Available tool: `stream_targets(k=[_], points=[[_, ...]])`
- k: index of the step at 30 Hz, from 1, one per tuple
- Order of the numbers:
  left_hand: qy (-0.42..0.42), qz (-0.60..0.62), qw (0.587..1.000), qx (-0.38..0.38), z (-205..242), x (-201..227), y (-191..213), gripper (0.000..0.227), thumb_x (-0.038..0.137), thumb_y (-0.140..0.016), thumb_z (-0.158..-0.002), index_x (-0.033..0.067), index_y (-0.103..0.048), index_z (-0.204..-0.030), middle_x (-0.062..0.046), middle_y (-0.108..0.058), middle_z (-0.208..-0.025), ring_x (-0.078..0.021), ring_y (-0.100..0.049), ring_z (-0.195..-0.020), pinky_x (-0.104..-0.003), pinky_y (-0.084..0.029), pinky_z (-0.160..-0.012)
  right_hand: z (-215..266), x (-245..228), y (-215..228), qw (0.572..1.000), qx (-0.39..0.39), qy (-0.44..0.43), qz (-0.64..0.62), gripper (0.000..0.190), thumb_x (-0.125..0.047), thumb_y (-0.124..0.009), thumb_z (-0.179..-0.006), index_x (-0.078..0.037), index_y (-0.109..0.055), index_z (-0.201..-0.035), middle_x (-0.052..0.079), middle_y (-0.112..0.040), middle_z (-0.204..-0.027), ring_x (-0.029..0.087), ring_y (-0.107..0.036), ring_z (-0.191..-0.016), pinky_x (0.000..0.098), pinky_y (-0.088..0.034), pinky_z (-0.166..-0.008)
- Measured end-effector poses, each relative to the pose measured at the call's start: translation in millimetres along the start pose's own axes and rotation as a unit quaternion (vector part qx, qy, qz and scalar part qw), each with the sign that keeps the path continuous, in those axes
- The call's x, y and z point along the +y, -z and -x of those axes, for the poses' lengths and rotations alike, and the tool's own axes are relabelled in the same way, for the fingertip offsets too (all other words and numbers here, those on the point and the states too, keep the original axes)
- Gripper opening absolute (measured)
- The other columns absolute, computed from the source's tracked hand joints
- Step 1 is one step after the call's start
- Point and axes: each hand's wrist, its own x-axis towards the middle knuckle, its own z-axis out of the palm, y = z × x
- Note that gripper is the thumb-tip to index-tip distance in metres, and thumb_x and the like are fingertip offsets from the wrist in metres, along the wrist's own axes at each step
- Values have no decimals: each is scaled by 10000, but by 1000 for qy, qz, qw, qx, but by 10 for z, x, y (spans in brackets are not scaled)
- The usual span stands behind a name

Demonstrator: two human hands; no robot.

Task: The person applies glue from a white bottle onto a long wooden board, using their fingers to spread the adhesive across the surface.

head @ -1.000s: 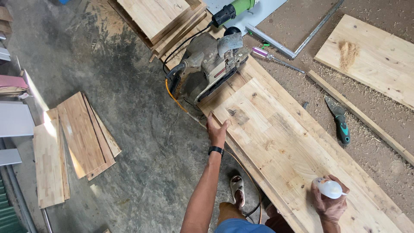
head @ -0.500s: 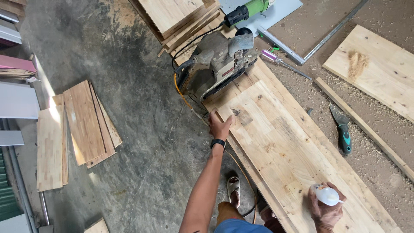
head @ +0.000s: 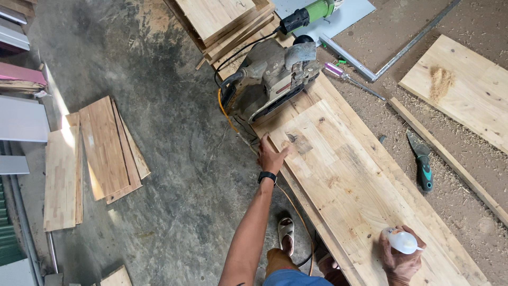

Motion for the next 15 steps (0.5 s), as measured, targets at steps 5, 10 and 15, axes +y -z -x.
stream_targets(k=[5, 10, 15], points=[[3, 11, 1000, 0, -66, -83, -6, 868, 331, -827, -792, 247, -371, -1526, -124, -404, -1595, -404, -392, -1444, -708, -313, -1085, -2, -7, 16, 1000, -4, 2, 12, 565, -307, -813, -855, -114, -546, -1313, 60, -672, -1352, 279, -682, -1143, 447, -502, -931], [-12, 20, 1000, -19, -41, -139, 5, 942, 297, -843, -811, 268, -292, -1574, -121, -313, -1644, -408, -321, -1490, -710, -233, -1163, 14, -17, -22, 1000, 4, 10, -5, 634, -288, -810, -853, -124, -486, -1373, 41, -687, -1298, 245, -696, -1004, 396, -499, -857], [-8, 21, 999, -37, -71, -174, 61, 966, 289, -855, -794, 291, -296, -1582, -124, -248, -1686, -413, -246, -1534, -790, -221, -1087, 30, -70, -211, 994, -17, 92, -65, 726, -242, -802, -855, 163, -510, -1382, 336, -698, -1168, 425, -717, -896, 446, -634, -731]])
